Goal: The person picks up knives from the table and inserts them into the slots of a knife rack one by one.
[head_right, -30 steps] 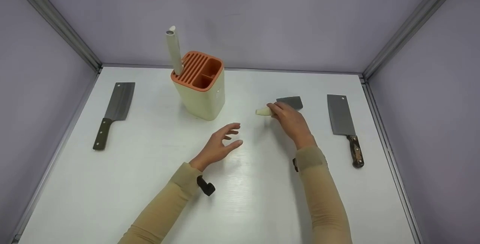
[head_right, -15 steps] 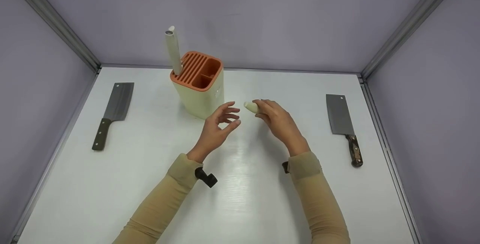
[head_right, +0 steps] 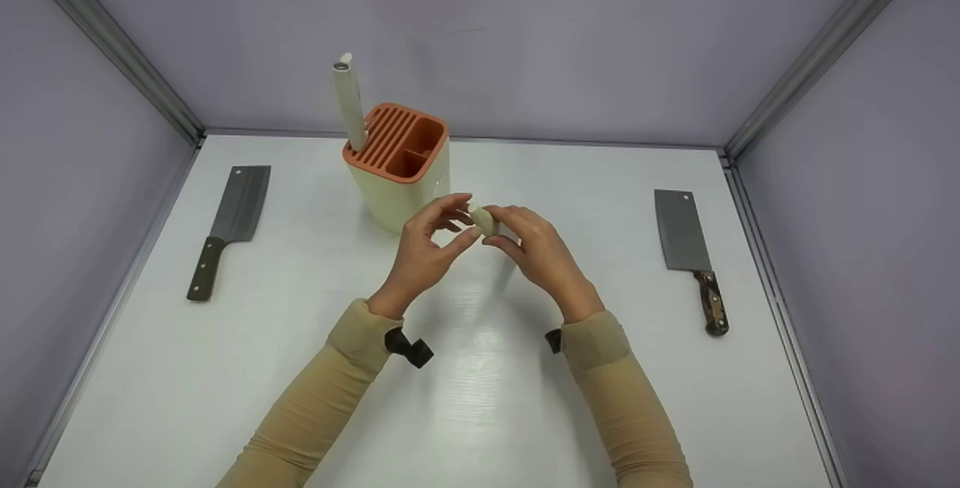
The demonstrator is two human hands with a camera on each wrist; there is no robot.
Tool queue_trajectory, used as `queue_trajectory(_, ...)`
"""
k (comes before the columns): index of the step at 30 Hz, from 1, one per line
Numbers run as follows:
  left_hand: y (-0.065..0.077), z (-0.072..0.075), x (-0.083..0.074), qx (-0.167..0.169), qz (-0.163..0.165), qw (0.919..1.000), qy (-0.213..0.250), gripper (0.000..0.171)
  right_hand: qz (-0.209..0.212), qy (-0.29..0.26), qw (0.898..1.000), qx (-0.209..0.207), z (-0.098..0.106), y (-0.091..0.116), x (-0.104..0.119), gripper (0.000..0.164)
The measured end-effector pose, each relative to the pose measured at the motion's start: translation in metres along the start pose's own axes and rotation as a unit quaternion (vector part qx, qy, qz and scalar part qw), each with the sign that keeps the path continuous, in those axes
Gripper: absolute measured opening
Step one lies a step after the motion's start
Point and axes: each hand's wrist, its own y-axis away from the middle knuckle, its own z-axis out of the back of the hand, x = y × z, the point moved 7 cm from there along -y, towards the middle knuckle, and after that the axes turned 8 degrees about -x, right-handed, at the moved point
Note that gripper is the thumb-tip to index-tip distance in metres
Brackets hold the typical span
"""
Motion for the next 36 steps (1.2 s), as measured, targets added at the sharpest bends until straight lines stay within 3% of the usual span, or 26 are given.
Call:
queue_trajectory(13, -0.005, 0.008, -0.005, -0.011, -0.021, 0.9994, -0.026, 0.033, 0.018, -0.051, 0.998, -0.012, -0.013, -0.007, 0.017, 0.048)
queue_trajectory(25, -0.007, 0.011, -0.007, -0.019, -0.040, 0.9979, -0.047, 0.026, 0.001, -0.042, 0.998, -0.035, -0.020, -0.009, 0.025, 0.033)
queue_trajectory(36, -0.011, 0.014, -0.006, -0.024, -0.029, 0.9982, -0.046, 0.022, -0.042, -0.050, 0.992, -0.104, -0.027, -0.010, 0.030, 0.037)
